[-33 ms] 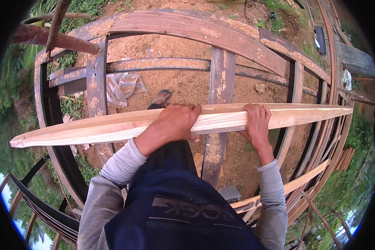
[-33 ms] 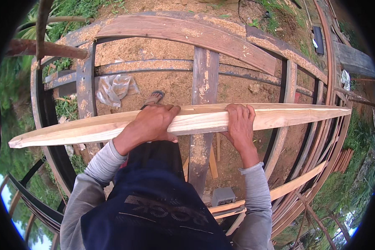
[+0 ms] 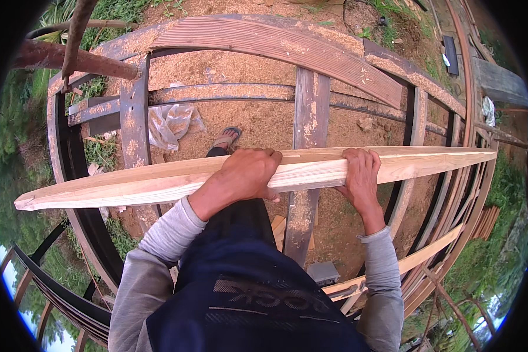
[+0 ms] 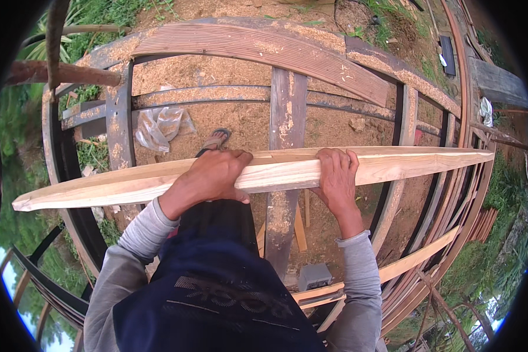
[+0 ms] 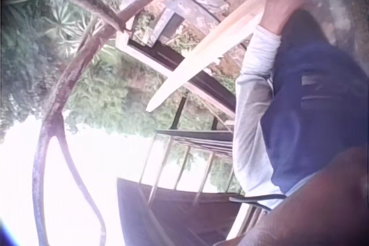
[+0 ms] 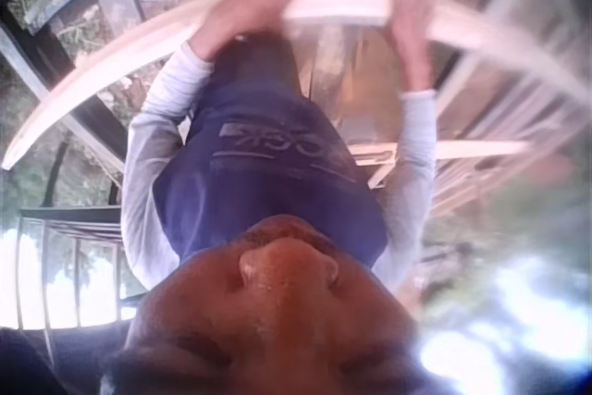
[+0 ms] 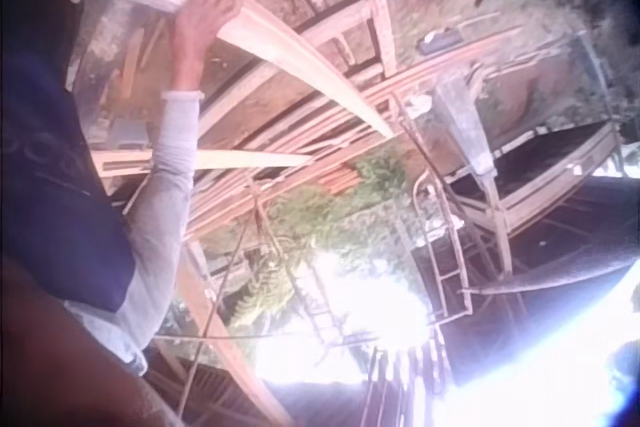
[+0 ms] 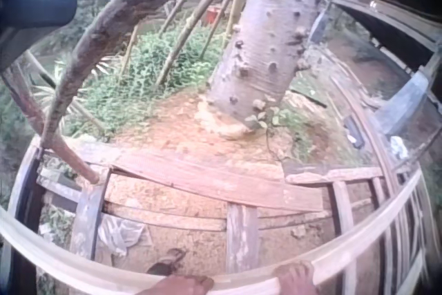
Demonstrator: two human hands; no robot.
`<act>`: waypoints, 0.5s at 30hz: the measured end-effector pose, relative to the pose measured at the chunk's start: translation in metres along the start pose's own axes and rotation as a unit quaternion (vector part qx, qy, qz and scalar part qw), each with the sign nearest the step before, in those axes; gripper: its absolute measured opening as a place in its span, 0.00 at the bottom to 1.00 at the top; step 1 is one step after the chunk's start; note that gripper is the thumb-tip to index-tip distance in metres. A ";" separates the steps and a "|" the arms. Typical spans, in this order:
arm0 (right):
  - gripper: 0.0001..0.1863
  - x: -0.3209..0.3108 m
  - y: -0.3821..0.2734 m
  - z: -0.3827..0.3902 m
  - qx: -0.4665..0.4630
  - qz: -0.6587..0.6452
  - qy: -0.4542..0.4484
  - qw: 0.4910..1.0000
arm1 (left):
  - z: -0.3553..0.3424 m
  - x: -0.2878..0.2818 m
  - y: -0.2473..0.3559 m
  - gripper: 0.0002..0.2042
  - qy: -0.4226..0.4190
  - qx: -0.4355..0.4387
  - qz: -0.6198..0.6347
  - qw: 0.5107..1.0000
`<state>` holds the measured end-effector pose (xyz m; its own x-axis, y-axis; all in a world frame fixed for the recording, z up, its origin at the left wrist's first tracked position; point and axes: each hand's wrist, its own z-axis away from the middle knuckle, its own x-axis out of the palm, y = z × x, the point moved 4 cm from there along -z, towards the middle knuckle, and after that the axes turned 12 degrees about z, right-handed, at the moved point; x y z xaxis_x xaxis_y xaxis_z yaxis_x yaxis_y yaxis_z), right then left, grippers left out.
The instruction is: The person aligns two interlocking timber beams by hand, fits them together, and then hammers a nail through the joint using the back of a small axe.
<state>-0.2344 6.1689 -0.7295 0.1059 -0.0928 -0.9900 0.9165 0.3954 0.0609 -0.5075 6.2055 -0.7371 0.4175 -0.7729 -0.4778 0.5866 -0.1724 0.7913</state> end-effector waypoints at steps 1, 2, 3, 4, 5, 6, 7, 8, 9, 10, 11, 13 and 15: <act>0.48 -0.001 0.000 -0.003 -0.003 -0.007 0.007 1.000 | -0.004 -0.003 -0.002 0.40 -0.049 -0.036 0.039 0.997; 0.48 0.000 0.001 -0.006 -0.001 -0.008 0.007 1.000 | -0.008 -0.004 -0.005 0.40 -0.051 -0.036 0.039 0.997; 0.48 0.000 0.001 -0.009 0.001 -0.013 0.008 1.000 | -0.011 -0.004 -0.008 0.37 -0.029 -0.012 0.042 0.999; 0.48 -0.001 0.001 -0.011 0.002 -0.018 0.009 1.000 | -0.013 -0.005 -0.010 0.34 -0.006 0.011 0.046 0.999; 0.48 -0.002 0.002 -0.012 0.005 -0.019 0.009 1.000 | -0.015 -0.005 -0.011 0.34 -0.009 0.011 0.045 0.999; 0.48 -0.003 0.003 -0.013 0.006 -0.023 0.009 1.000 | -0.017 -0.003 -0.012 0.33 -0.016 0.013 0.050 0.999; 0.48 -0.005 0.004 -0.011 0.010 -0.026 0.010 1.000 | -0.018 -0.003 -0.011 0.31 -0.024 0.017 0.055 0.998; 0.48 -0.008 0.004 -0.011 0.015 -0.027 0.011 0.999 | -0.020 -0.002 -0.010 0.31 -0.029 0.019 0.052 0.998; 0.47 -0.009 0.005 -0.011 0.015 -0.027 -0.001 1.000 | -0.021 -0.001 -0.010 0.32 -0.045 0.013 0.045 0.998; 0.47 -0.010 0.005 -0.011 0.020 -0.029 -0.011 0.999 | -0.022 -0.003 -0.008 0.32 -0.064 0.010 0.034 0.997; 0.47 -0.012 0.008 -0.009 0.035 -0.030 -0.010 0.999 | -0.025 -0.003 -0.002 0.32 -0.075 0.017 0.027 0.997; 0.46 -0.012 0.011 -0.003 0.031 -0.039 -0.018 0.999 | -0.027 -0.005 0.006 0.33 -0.083 0.004 0.014 0.996; 0.46 -0.014 0.021 0.002 0.036 -0.034 -0.023 0.999 | -0.032 0.000 0.012 0.34 -0.087 0.034 -0.029 0.995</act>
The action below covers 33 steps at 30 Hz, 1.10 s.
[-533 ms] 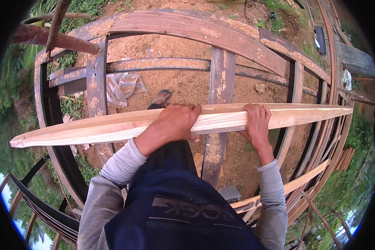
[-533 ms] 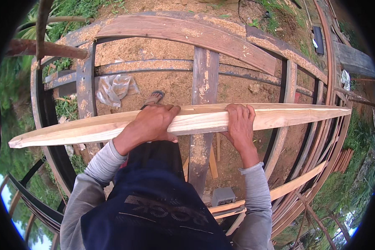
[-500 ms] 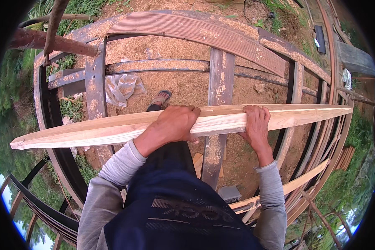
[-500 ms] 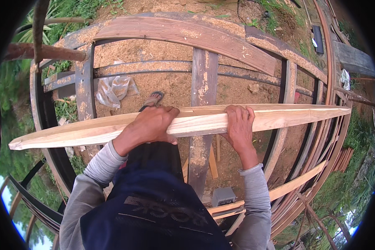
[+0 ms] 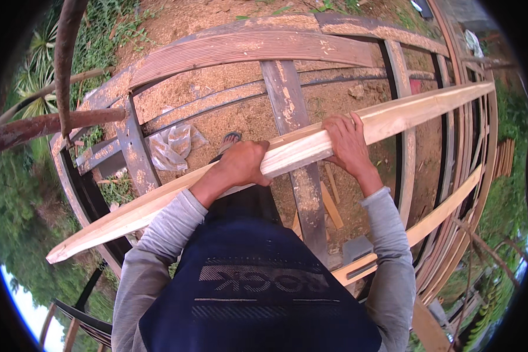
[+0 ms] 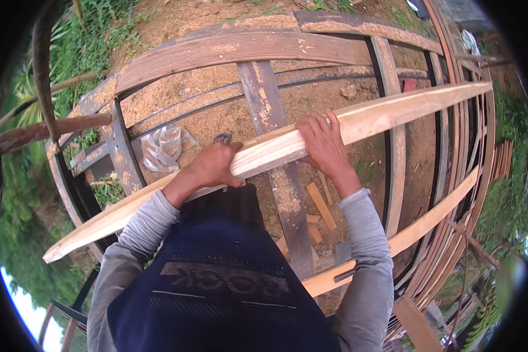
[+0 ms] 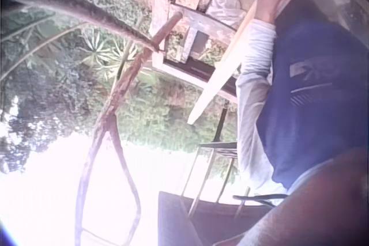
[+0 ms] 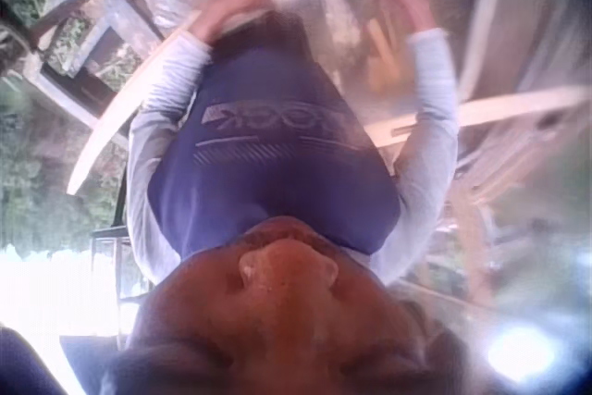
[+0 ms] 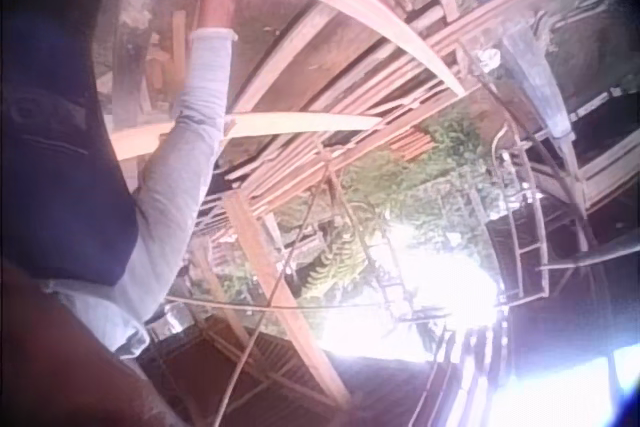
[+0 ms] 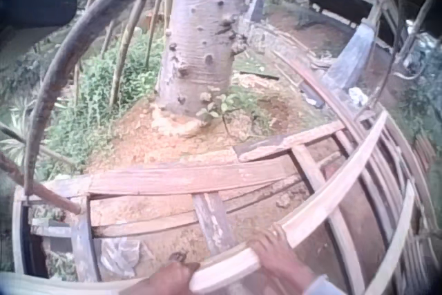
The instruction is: The person aligns two interlocking timber beams by hand, fits them together, and then hammers a nail through the joint using the back of a small axe.
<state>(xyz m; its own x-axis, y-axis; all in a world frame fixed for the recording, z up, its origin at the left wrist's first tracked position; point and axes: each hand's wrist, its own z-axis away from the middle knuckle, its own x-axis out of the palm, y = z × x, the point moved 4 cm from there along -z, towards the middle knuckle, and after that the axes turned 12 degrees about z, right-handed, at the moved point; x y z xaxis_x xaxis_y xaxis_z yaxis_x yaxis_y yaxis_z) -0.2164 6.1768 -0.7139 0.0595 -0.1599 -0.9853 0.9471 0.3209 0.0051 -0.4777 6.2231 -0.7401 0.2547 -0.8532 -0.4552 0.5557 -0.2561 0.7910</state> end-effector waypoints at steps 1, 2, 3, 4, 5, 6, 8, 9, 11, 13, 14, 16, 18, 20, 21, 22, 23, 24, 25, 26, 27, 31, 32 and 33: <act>0.49 -0.003 0.003 0.002 0.017 0.025 0.018 0.999 | -0.003 -0.001 0.002 0.35 0.004 -0.011 0.002 1.000; 0.52 -0.006 0.005 0.009 0.035 0.050 0.035 0.998 | -0.007 -0.001 0.007 0.35 0.007 -0.022 0.003 1.000; 0.52 -0.005 0.005 0.022 0.064 0.042 0.038 0.996 | -0.009 0.001 0.015 0.37 0.002 -0.028 0.009 1.000; 0.54 -0.007 0.007 0.036 0.118 0.033 0.081 0.989 | -0.011 0.006 0.022 0.37 -0.018 -0.020 -0.010 1.000; 0.56 -0.007 0.009 0.050 0.171 0.024 0.125 0.977 | -0.013 0.008 0.026 0.38 -0.006 -0.028 -0.007 1.000; 0.56 -0.001 0.002 0.068 0.196 0.015 0.132 0.972 | -0.017 0.010 0.033 0.38 0.007 -0.037 -0.004 0.999; 0.56 0.011 -0.022 0.120 0.338 -0.113 0.284 0.890 | -0.023 0.014 0.056 0.44 -0.049 -0.083 -0.017 0.995; 0.50 0.029 -0.036 0.146 0.384 -0.164 0.314 0.853 | -0.028 0.020 0.062 0.46 -0.026 -0.069 -0.025 0.997; 0.46 0.071 -0.084 0.191 0.446 -0.247 0.299 0.807 | -0.033 0.034 0.063 0.52 -0.002 -0.039 -0.009 0.999; 0.40 0.080 -0.121 0.235 0.442 -0.289 0.299 0.795 | -0.040 0.048 0.072 0.54 -0.001 0.004 -0.022 1.000; 0.36 0.077 -0.133 0.247 0.412 -0.303 0.305 0.803 | -0.042 0.051 0.086 0.56 0.012 0.045 -0.020 0.999; 0.33 0.085 -0.136 0.277 0.408 -0.353 0.298 0.788 | -0.051 0.056 0.107 0.56 0.006 0.074 -0.045 0.996; 0.29 0.091 -0.141 0.304 0.393 -0.399 0.290 0.776 | -0.065 0.063 0.106 0.51 -0.084 -0.074 0.016 0.994; 0.26 0.096 -0.141 0.322 0.384 -0.410 0.256 0.787 | -0.075 0.069 0.102 0.46 -0.062 -0.108 -0.013 0.992; 0.26 0.096 -0.139 0.325 0.368 -0.420 0.249 0.791 | -0.078 0.070 0.100 0.45 -0.061 -0.123 -0.045 0.990; 0.26 0.097 -0.141 0.328 0.372 -0.419 0.255 0.788 | -0.081 0.075 0.109 0.44 -0.065 -0.136 -0.076 0.986; 0.27 0.100 -0.144 0.327 0.352 -0.436 0.232 0.795 | -0.075 0.081 0.125 0.41 -0.062 -0.097 -0.041 0.993; 0.28 0.104 -0.148 0.323 0.331 -0.453 0.209 0.801 | -0.069 0.085 0.127 0.41 -0.062 -0.093 -0.046 0.993; 0.28 0.105 -0.149 0.318 0.331 -0.450 0.214 0.801 | -0.063 0.086 0.127 0.41 -0.056 -0.068 -0.021 0.996; 0.32 0.107 -0.152 0.307 0.317 -0.462 0.206 0.802 | -0.061 0.085 0.126 0.40 -0.050 -0.044 0.004 0.998; 0.35 0.108 -0.155 0.295 0.302 -0.474 0.197 0.803 | -0.061 0.081 0.120 0.40 -0.080 -0.064 0.012 0.995; 0.48 0.097 -0.159 0.239 0.271 -0.534 0.163 0.784 | -0.051 0.066 0.100 0.40 -0.157 -0.089 0.223 0.958; 0.48 0.095 -0.161 0.225 0.269 -0.528 0.161 0.789 | -0.049 0.061 0.086 0.40 -0.154 -0.084 0.228 0.958; 0.50 0.095 -0.164 0.211 0.269 -0.542 0.163 0.779 | -0.045 0.058 0.070 0.39 -0.135 -0.105 0.289 0.942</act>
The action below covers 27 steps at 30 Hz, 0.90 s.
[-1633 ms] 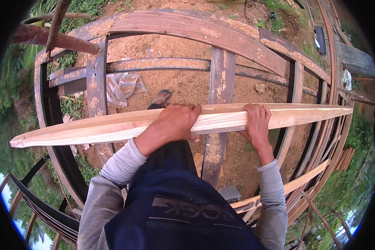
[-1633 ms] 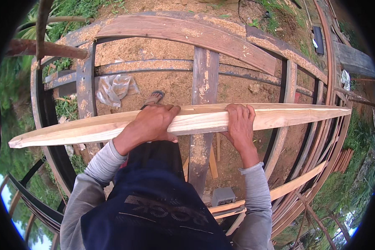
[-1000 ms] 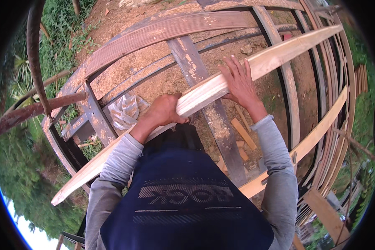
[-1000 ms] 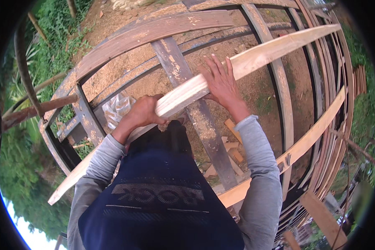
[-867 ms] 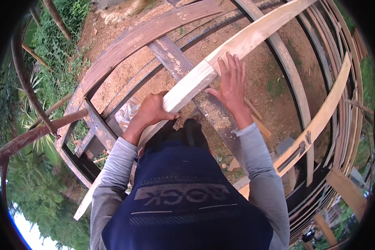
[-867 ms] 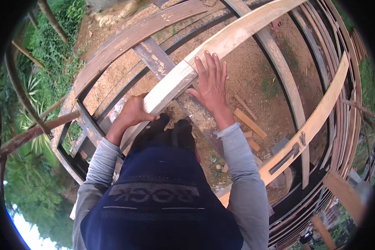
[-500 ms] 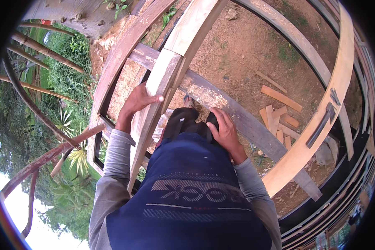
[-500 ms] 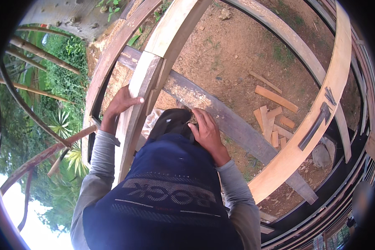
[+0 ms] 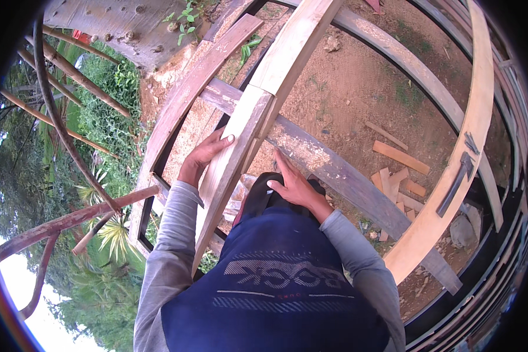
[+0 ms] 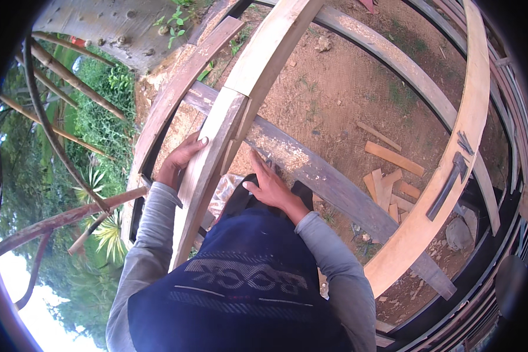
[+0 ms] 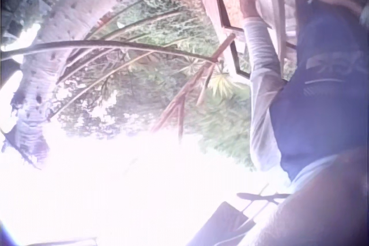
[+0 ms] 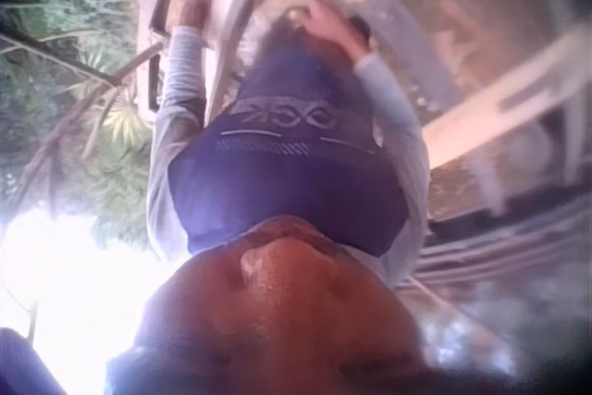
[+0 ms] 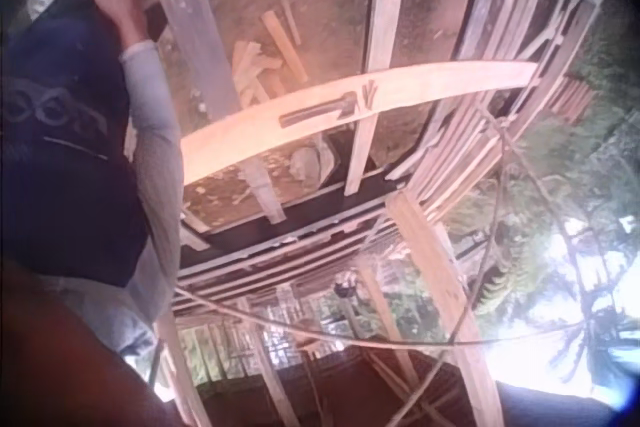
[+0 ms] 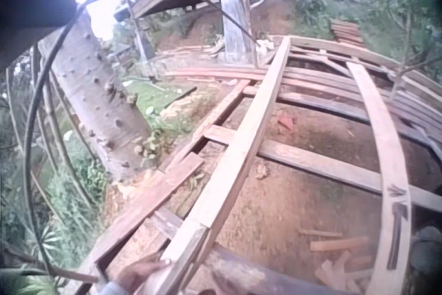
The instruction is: The person aligns two interlocking timber beams by hand, fits them together, and then hammers a nail through the joint using the back of a small axe.
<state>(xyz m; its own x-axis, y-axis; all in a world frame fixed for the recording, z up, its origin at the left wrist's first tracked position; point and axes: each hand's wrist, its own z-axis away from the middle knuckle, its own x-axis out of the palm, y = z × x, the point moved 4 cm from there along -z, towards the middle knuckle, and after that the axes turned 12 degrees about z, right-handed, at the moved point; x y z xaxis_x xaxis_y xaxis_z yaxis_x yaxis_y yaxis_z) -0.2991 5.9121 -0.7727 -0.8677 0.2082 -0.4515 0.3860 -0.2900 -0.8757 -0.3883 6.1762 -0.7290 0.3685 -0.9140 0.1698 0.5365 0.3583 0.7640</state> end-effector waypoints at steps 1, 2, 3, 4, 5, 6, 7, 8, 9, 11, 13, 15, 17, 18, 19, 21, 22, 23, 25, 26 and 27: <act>0.52 0.011 -0.002 -0.009 0.007 -0.015 0.000 1.000 | 0.003 -0.008 -0.007 0.39 0.012 -0.008 0.068 0.998; 0.52 0.021 -0.004 -0.016 0.008 -0.006 0.000 1.000 | 0.004 -0.016 -0.015 0.39 0.032 -0.031 0.092 0.995; 0.54 0.030 -0.006 -0.023 0.011 -0.034 0.007 0.999 | 0.003 -0.023 -0.020 0.39 0.026 -0.025 0.099 0.994; 0.56 0.039 -0.008 -0.031 0.012 -0.060 0.012 0.998 | 0.001 -0.031 -0.026 0.39 -0.003 0.007 0.068 0.998; 0.56 0.051 -0.008 -0.040 0.015 -0.048 0.013 0.999 | 0.000 -0.034 -0.024 0.40 -0.034 0.041 0.034 0.998; 0.58 0.065 -0.009 -0.048 0.020 -0.085 0.002 0.996 | 0.002 -0.038 -0.024 0.39 -0.065 0.058 0.032 0.996; 0.61 0.075 -0.019 -0.057 0.025 -0.122 -0.012 0.992 | 0.003 -0.043 -0.026 0.38 -0.087 0.045 0.043 0.994; 0.62 0.088 -0.029 -0.063 0.050 -0.197 -0.046 0.978 | 0.005 -0.049 -0.025 0.39 -0.102 0.067 0.041 0.992; 0.62 0.100 -0.039 -0.071 0.053 -0.186 -0.050 0.980 | 0.007 -0.053 -0.025 0.41 -0.115 0.089 0.038 0.989; 0.62 0.118 -0.066 -0.083 0.030 -0.279 -0.049 0.959 | 0.011 -0.063 -0.037 0.40 -0.121 0.096 0.097 0.983; 0.63 0.131 -0.085 -0.084 0.056 -0.314 -0.071 0.945 | 0.015 -0.071 -0.046 0.41 -0.140 0.068 0.148 0.977; 0.60 0.147 -0.093 -0.090 0.091 -0.327 -0.048 0.939 | 0.008 -0.094 -0.063 0.37 -0.165 0.152 0.222 0.949; 0.58 0.164 -0.089 -0.090 0.110 -0.327 -0.018 0.938 | 0.017 -0.104 -0.060 0.44 -0.188 0.152 0.217 0.946; 0.57 0.172 -0.087 -0.088 0.133 -0.361 -0.022 0.923 | 0.026 -0.110 -0.058 0.44 -0.181 0.084 0.171 0.965; 0.55 0.180 -0.091 -0.088 0.143 -0.376 -0.031 0.915 | 0.029 -0.116 -0.064 0.43 -0.167 0.112 0.145 0.969; 0.53 0.196 -0.094 -0.086 0.166 -0.401 -0.039 0.900 | 0.029 -0.120 -0.080 0.41 -0.131 0.172 0.091 0.972; 0.53 0.201 -0.098 -0.087 0.158 -0.410 -0.047 0.897 | 0.031 -0.121 -0.083 0.42 -0.115 0.184 0.086 0.972; 0.52 0.206 -0.102 -0.089 0.150 -0.418 -0.054 0.894 | 0.037 -0.125 -0.080 0.43 -0.125 0.190 0.079 0.970; 0.51 0.212 -0.103 -0.090 0.164 -0.403 -0.062 0.898 | 0.034 -0.129 -0.092 0.44 -0.111 0.205 0.055 0.971; 0.51 0.213 -0.102 -0.089 0.173 -0.388 -0.059 0.903 | 0.032 -0.130 -0.097 0.44 -0.111 0.208 0.058 0.970; 0.51 0.214 -0.100 -0.087 0.181 -0.373 -0.055 0.908 | 0.031 -0.129 -0.101 0.44 -0.117 0.226 0.028 0.967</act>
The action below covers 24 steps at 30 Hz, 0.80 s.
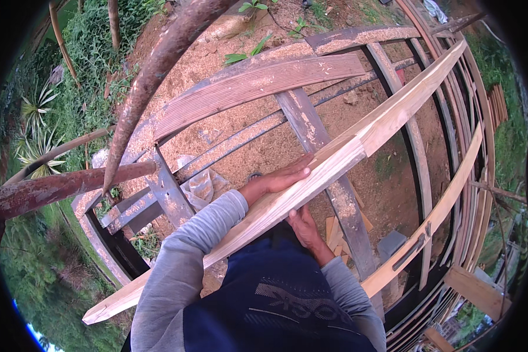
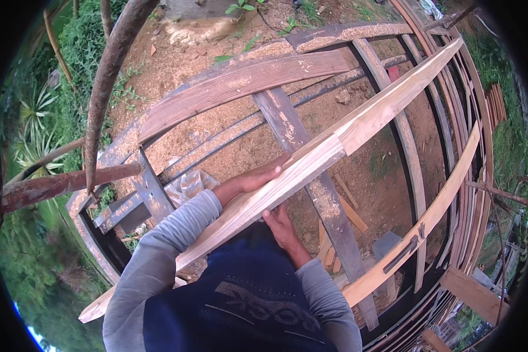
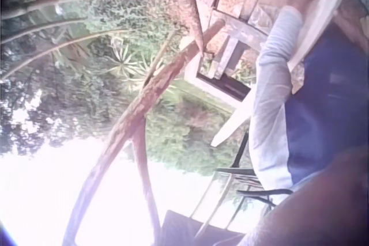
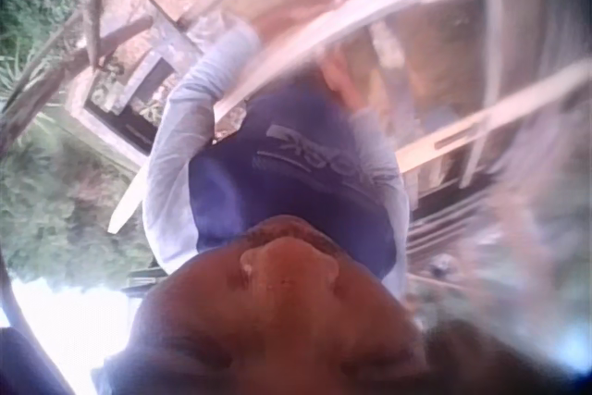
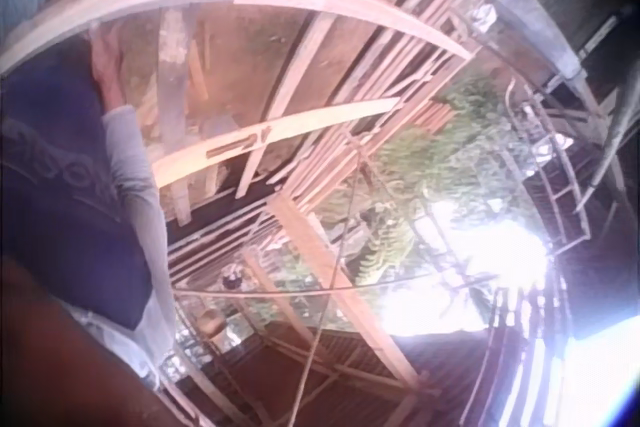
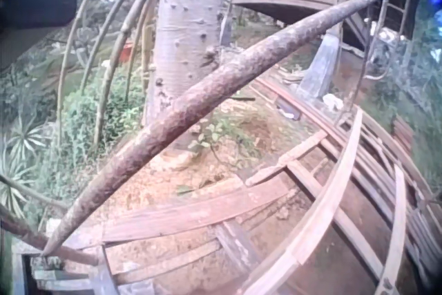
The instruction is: The person aligns two interlocking timber beams by hand, fits them together, and then hammers a nail through the joint using the back of a small axe.
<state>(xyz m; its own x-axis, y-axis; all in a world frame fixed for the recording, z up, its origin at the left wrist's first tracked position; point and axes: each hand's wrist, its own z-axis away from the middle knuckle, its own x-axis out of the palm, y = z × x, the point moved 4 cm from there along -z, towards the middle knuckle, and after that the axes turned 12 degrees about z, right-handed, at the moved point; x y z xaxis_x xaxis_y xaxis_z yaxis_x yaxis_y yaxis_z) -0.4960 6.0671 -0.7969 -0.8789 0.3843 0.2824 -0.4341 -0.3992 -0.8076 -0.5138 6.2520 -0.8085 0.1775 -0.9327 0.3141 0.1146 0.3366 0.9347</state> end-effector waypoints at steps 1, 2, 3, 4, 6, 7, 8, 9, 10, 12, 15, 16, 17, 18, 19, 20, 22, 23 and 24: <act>0.51 0.001 0.002 0.001 0.002 0.002 0.002 1.000 | 0.001 0.001 0.001 0.44 -0.015 0.014 -0.029 0.999; 0.50 0.002 0.005 0.002 0.008 0.002 0.007 1.000 | -0.001 0.001 0.002 0.44 -0.016 0.015 -0.026 0.999; 0.49 0.003 0.008 0.003 0.013 0.002 0.012 1.000 | -0.005 0.000 0.002 0.44 -0.025 0.018 -0.002 1.000; 0.49 0.005 0.005 0.001 0.017 0.007 0.013 1.000 | -0.009 -0.002 0.001 0.44 -0.031 0.024 0.023 0.999; 0.49 0.010 0.000 -0.003 0.016 0.003 0.009 1.000 | -0.023 -0.006 -0.002 0.46 -0.033 0.020 0.058 0.998; 0.49 0.010 0.003 -0.005 0.021 0.005 0.010 1.000 | -0.031 -0.005 -0.004 0.47 -0.031 0.008 0.131 0.991; 0.49 0.009 0.008 -0.004 0.029 0.002 0.015 0.999 | -0.036 -0.005 -0.007 0.49 -0.028 -0.004 0.203 0.979; 0.50 0.007 0.012 -0.002 0.038 0.000 0.019 0.999 | -0.042 -0.012 -0.008 0.49 -0.026 -0.006 0.210 0.977; 0.50 0.006 0.010 -0.003 0.045 0.000 0.019 0.999 | -0.049 -0.021 -0.008 0.52 -0.054 -0.004 0.247 0.968; 0.49 0.010 0.005 -0.008 0.025 -0.027 0.014 0.999 | -0.049 -0.026 -0.008 0.54 -0.079 -0.006 0.286 0.955; 0.48 0.013 0.007 -0.003 0.027 -0.038 0.025 0.999 | -0.042 -0.026 -0.007 0.58 -0.080 -0.054 0.408 0.908; 0.48 0.014 0.005 -0.003 0.020 -0.045 0.024 0.998 | -0.039 -0.025 -0.010 0.58 -0.077 -0.054 0.410 0.907; 0.48 0.015 0.005 -0.002 0.023 -0.045 0.022 0.998 | -0.034 -0.024 -0.013 0.57 -0.082 -0.050 0.387 0.917; 0.47 0.016 0.005 -0.002 0.026 -0.040 0.018 0.999 | -0.028 -0.022 -0.017 0.56 -0.088 -0.045 0.364 0.926; 0.47 0.015 0.005 -0.002 0.028 -0.036 0.016 0.999 | -0.020 -0.022 -0.016 0.56 -0.087 -0.046 0.365 0.926; 0.47 0.014 0.008 -0.001 0.029 -0.037 0.019 0.999 | -0.011 -0.021 -0.014 0.55 -0.087 -0.044 0.323 0.941; 0.46 0.013 0.013 -0.003 0.015 -0.043 0.024 0.999 | -0.001 -0.016 -0.015 0.54 -0.088 -0.043 0.279 0.955; 0.46 0.011 0.016 -0.005 0.014 -0.045 0.026 0.999 | 0.002 -0.015 -0.021 0.51 -0.059 -0.054 0.247 0.966; 0.46 0.008 0.018 -0.008 0.019 -0.040 0.017 0.999 | 0.004 -0.015 -0.026 0.49 -0.031 -0.065 0.214 0.974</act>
<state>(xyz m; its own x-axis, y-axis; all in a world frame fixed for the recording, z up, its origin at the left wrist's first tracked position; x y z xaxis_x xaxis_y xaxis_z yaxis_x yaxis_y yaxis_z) -0.5091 6.0701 -0.8130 -0.8339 0.4449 0.3267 -0.5108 -0.3977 -0.7622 -0.5232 6.2567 -0.8364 0.1776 -0.7074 0.6842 0.1666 0.7068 0.6875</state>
